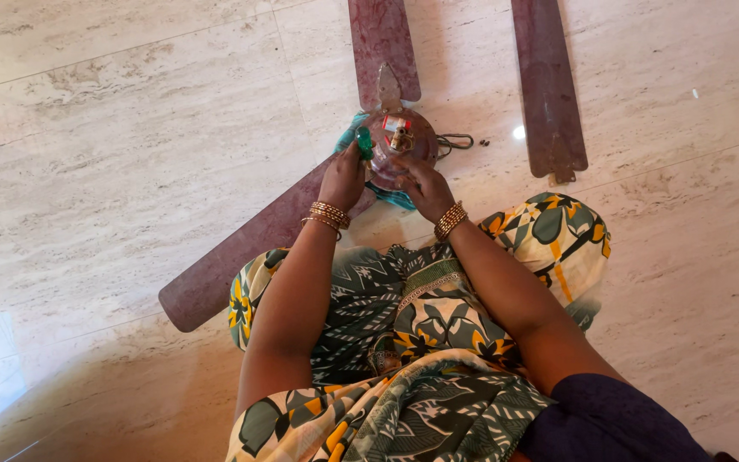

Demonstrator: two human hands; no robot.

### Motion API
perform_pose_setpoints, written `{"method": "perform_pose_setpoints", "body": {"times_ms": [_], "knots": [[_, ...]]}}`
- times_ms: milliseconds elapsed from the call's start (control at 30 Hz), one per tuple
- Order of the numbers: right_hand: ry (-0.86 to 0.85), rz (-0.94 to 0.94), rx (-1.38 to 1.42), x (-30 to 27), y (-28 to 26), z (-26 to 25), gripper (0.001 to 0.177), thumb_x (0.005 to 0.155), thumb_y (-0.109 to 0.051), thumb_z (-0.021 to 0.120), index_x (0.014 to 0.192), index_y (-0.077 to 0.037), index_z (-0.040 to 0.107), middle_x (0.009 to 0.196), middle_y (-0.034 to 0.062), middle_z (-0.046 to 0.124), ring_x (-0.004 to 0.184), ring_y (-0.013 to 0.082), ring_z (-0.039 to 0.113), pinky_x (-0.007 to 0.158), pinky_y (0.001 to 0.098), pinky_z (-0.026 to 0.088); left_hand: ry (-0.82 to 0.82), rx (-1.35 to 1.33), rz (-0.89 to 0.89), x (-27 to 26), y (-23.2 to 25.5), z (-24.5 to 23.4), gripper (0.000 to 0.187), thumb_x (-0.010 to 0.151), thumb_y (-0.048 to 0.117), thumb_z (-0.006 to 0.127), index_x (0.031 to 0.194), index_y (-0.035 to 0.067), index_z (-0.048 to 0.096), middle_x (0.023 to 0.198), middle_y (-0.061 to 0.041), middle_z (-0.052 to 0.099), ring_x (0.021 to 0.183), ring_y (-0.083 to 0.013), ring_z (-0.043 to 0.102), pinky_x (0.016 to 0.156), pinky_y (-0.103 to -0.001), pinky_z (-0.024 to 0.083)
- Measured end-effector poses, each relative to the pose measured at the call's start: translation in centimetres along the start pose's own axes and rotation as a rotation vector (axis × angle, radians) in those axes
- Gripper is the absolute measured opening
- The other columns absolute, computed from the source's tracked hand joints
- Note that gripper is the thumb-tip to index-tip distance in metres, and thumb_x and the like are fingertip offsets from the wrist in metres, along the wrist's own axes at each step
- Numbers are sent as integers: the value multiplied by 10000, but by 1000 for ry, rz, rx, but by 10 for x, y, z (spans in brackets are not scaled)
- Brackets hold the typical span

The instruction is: The person uses a screwdriver to remove screws from the central hub of a ceiling fan and detaches the fan blades one by one, placing them on the floor.

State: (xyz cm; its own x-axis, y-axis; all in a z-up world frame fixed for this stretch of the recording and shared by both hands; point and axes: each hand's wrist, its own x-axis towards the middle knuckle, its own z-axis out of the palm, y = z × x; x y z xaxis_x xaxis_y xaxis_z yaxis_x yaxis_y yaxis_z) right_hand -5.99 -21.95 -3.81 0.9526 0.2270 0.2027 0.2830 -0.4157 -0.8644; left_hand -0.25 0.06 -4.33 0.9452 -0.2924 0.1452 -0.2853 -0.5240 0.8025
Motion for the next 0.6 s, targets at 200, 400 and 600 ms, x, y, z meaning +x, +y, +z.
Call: {"method": "perform_pose_setpoints", "body": {"times_ms": [200, 400, 600], "knots": [[-15, 6, -43, 2, 0, 1, 400, 1041, -194, 615, 1425, -89, 577, 1350, 140, 662, 1234, 261, 670, 974, 380, 579, 28, 22, 18, 1, -11, 6, 374, 962, 65, 571, 1332, 23, 546, 1154, -256, 685, 1041, -451, 654, 858, -527, 535], [-63, 39, -79, 4, -4, 0, 425, 1027, -182, 612, 1444, -113, 561, 1365, 146, 641, 1158, 273, 694, 924, 371, 604, -1, 49, -8, 2, -14, 9, 448, 960, 64, 571, 1399, 14, 498, 1131, -252, 690, 1032, -445, 661, 845, -523, 539], [-67, 40, -64, 4, -8, -1, 422, 1022, -164, 611, 1438, -113, 556, 1376, 137, 633, 1188, 281, 680, 933, 382, 607, -14, 67, -26, 1, -13, 9, 487, 964, 70, 587, 1437, 29, 477, 1115, -244, 697, 1020, -436, 670, 841, -521, 548]]}}
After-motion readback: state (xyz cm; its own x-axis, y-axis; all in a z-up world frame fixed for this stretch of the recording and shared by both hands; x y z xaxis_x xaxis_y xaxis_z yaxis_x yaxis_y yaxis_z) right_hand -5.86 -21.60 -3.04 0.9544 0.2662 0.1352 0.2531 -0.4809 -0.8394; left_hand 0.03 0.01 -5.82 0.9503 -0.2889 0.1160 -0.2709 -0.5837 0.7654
